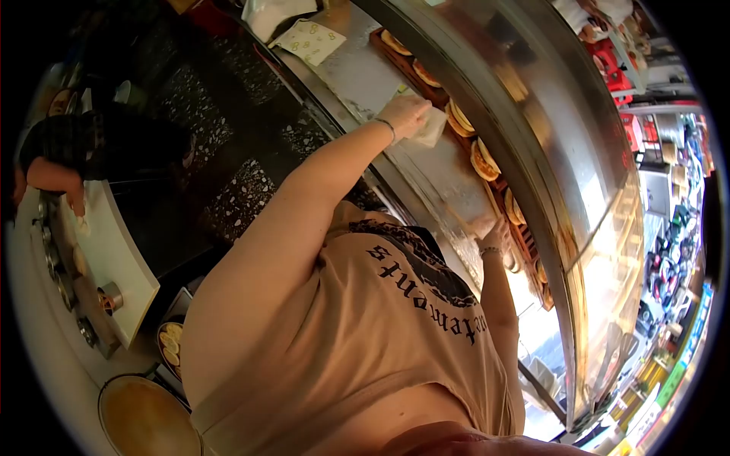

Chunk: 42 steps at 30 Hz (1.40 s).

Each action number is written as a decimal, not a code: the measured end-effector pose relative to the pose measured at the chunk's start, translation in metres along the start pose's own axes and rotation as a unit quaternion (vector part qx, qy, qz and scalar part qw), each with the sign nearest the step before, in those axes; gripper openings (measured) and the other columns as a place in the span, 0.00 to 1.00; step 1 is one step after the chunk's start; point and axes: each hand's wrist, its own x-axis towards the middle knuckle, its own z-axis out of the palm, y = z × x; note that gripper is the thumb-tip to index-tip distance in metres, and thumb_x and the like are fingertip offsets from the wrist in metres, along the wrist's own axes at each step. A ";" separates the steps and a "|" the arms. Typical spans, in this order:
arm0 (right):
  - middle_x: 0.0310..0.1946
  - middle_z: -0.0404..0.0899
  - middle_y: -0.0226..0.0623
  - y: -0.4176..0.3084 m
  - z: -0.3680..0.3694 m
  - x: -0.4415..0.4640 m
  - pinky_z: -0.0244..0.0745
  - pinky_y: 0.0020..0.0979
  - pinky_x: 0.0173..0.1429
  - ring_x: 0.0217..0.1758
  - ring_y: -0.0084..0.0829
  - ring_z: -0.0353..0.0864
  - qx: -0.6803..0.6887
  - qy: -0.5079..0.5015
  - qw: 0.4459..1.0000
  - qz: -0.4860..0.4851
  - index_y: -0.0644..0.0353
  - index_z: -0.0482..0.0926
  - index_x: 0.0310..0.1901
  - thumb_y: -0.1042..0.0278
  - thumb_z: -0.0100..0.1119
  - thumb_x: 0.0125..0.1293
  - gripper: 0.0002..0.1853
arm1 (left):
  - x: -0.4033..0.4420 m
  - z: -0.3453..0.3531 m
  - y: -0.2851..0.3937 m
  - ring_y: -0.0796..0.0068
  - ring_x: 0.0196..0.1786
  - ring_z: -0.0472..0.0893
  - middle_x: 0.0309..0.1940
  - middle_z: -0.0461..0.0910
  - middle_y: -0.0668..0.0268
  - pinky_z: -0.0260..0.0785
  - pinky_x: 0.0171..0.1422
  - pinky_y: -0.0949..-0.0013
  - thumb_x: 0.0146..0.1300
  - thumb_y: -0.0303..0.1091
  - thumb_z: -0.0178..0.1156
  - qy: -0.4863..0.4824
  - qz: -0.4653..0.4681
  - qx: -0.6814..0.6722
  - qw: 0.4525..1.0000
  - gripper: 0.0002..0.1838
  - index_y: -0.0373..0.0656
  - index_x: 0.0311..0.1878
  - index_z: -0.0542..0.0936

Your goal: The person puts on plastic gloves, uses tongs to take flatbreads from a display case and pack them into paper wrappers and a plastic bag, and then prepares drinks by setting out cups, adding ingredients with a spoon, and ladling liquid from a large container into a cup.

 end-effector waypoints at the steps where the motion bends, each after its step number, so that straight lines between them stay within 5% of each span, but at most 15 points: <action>1: 0.75 0.42 0.44 0.021 0.054 0.033 0.45 0.47 0.77 0.78 0.44 0.41 0.017 0.052 0.998 0.015 0.51 0.41 0.74 0.56 0.75 0.49 0.58 | 0.000 0.003 -0.008 0.57 0.57 0.75 0.56 0.76 0.59 0.68 0.61 0.57 0.64 0.34 0.52 -0.012 -0.011 -0.004 1.000 0.19 0.41 0.58 0.73; 5: 0.75 0.42 0.45 0.000 0.042 0.002 0.48 0.46 0.77 0.78 0.45 0.41 0.128 0.008 0.989 0.073 0.56 0.43 0.74 0.59 0.70 0.54 0.53 | -0.023 -0.026 -0.080 0.55 0.59 0.73 0.59 0.73 0.56 0.67 0.63 0.56 0.63 0.33 0.54 -0.015 -0.174 -0.122 0.977 0.22 0.42 0.61 0.70; 9: 0.76 0.39 0.47 -0.010 0.039 -0.009 0.47 0.44 0.78 0.78 0.46 0.38 0.171 -0.043 0.965 0.193 0.60 0.42 0.73 0.52 0.66 0.58 0.51 | -0.035 -0.067 -0.174 0.54 0.55 0.74 0.52 0.75 0.56 0.69 0.61 0.57 0.63 0.32 0.54 0.057 -0.300 -0.041 0.951 0.16 0.42 0.54 0.74; 15: 0.72 0.46 0.58 -0.024 0.076 0.020 0.60 0.42 0.73 0.74 0.51 0.54 0.227 0.020 0.943 0.242 0.66 0.43 0.72 0.52 0.60 0.63 0.47 | -0.005 -0.140 -0.342 0.59 0.64 0.67 0.54 0.73 0.58 0.66 0.64 0.62 0.65 0.32 0.50 -0.114 -0.205 0.285 0.929 0.15 0.43 0.53 0.78; 17: 0.71 0.49 0.58 -0.047 0.065 0.010 0.61 0.42 0.73 0.73 0.51 0.55 0.258 0.024 0.936 0.237 0.66 0.46 0.72 0.54 0.59 0.64 0.44 | 0.004 -0.136 -0.404 0.60 0.68 0.61 0.61 0.68 0.65 0.67 0.62 0.68 0.67 0.34 0.48 -0.042 -0.212 0.318 0.923 0.16 0.40 0.53 0.78; 19: 0.70 0.52 0.57 -0.067 0.066 0.003 0.61 0.41 0.72 0.72 0.52 0.57 0.268 0.054 0.934 0.229 0.67 0.49 0.71 0.55 0.59 0.65 0.41 | 0.002 -0.099 -0.478 0.62 0.61 0.71 0.55 0.74 0.63 0.70 0.58 0.69 0.67 0.36 0.49 0.130 -0.063 0.356 0.923 0.16 0.42 0.53 0.78; 20: 0.69 0.54 0.57 -0.071 0.075 0.006 0.61 0.42 0.72 0.71 0.52 0.58 0.250 0.080 0.942 0.209 0.68 0.51 0.70 0.55 0.59 0.65 0.40 | 0.006 -0.100 -0.486 0.63 0.60 0.72 0.54 0.75 0.62 0.70 0.57 0.68 0.67 0.36 0.49 0.119 -0.054 0.346 0.929 0.16 0.42 0.53 0.78; 28: 0.63 0.66 0.51 -0.183 -0.031 -0.053 0.63 0.40 0.68 0.65 0.48 0.68 0.359 0.279 0.887 0.086 0.65 0.64 0.64 0.63 0.55 0.66 0.27 | 0.004 -0.205 -0.397 0.63 0.49 0.79 0.45 0.80 0.59 0.72 0.53 0.66 0.67 0.38 0.51 -0.119 -0.145 0.114 0.976 0.15 0.43 0.50 0.79; 29: 0.61 0.70 0.50 -0.213 -0.063 -0.061 0.64 0.39 0.66 0.62 0.46 0.71 0.399 0.308 0.863 0.040 0.65 0.69 0.61 0.66 0.54 0.66 0.23 | -0.006 -0.220 -0.381 0.63 0.49 0.79 0.45 0.80 0.59 0.72 0.53 0.66 0.67 0.38 0.51 -0.121 -0.144 0.115 0.976 0.15 0.43 0.50 0.79; 31: 0.53 0.77 0.46 -0.261 -0.099 -0.036 0.67 0.36 0.63 0.57 0.41 0.74 0.411 0.377 0.815 -0.155 0.65 0.77 0.53 0.71 0.52 0.66 0.15 | -0.022 -0.242 -0.355 0.61 0.40 0.82 0.36 0.82 0.57 0.72 0.49 0.63 0.66 0.41 0.54 0.091 -0.197 -0.178 0.960 0.14 0.43 0.47 0.80; 32: 0.48 0.79 0.43 -0.286 -0.115 -0.013 0.67 0.33 0.62 0.56 0.37 0.76 0.444 0.345 0.789 -0.249 0.64 0.79 0.49 0.72 0.51 0.66 0.13 | -0.025 -0.229 -0.367 0.62 0.40 0.82 0.35 0.82 0.58 0.71 0.48 0.67 0.64 0.41 0.56 0.102 -0.184 -0.305 0.929 0.14 0.41 0.43 0.81; 35: 0.37 0.81 0.38 -0.412 -0.200 -0.006 0.72 0.28 0.47 0.39 0.29 0.78 0.469 0.203 0.776 -0.370 0.68 0.79 0.47 0.66 0.53 0.67 0.14 | -0.039 -0.222 -0.354 0.69 0.36 0.80 0.31 0.81 0.61 0.70 0.46 0.71 0.63 0.38 0.58 0.156 -0.160 -0.348 0.910 0.13 0.38 0.42 0.80; 36: 0.35 0.81 0.37 -0.449 -0.222 -0.001 0.72 0.27 0.44 0.37 0.27 0.78 0.491 0.171 0.759 -0.393 0.69 0.79 0.47 0.63 0.54 0.68 0.16 | -0.042 -0.234 -0.338 0.81 0.33 0.72 0.28 0.74 0.68 0.67 0.41 0.75 0.64 0.31 0.56 0.123 -0.202 -0.434 0.869 0.08 0.35 0.39 0.77; 37: 0.35 0.81 0.36 -0.485 -0.250 -0.019 0.74 0.28 0.45 0.38 0.26 0.79 0.649 0.022 0.657 -0.382 0.69 0.79 0.46 0.60 0.54 0.68 0.18 | -0.043 -0.237 -0.330 0.81 0.33 0.72 0.28 0.74 0.68 0.67 0.41 0.75 0.64 0.31 0.56 0.121 -0.198 -0.434 0.870 0.08 0.35 0.39 0.77; 42: 0.38 0.81 0.38 -0.563 -0.292 -0.022 0.80 0.30 0.40 0.38 0.30 0.82 0.626 -0.103 0.687 -0.354 0.67 0.77 0.44 0.62 0.54 0.67 0.15 | -0.050 -0.254 -0.315 0.79 0.34 0.75 0.32 0.80 0.67 0.69 0.41 0.72 0.63 0.33 0.59 0.164 -0.182 -0.351 0.904 0.09 0.37 0.41 0.79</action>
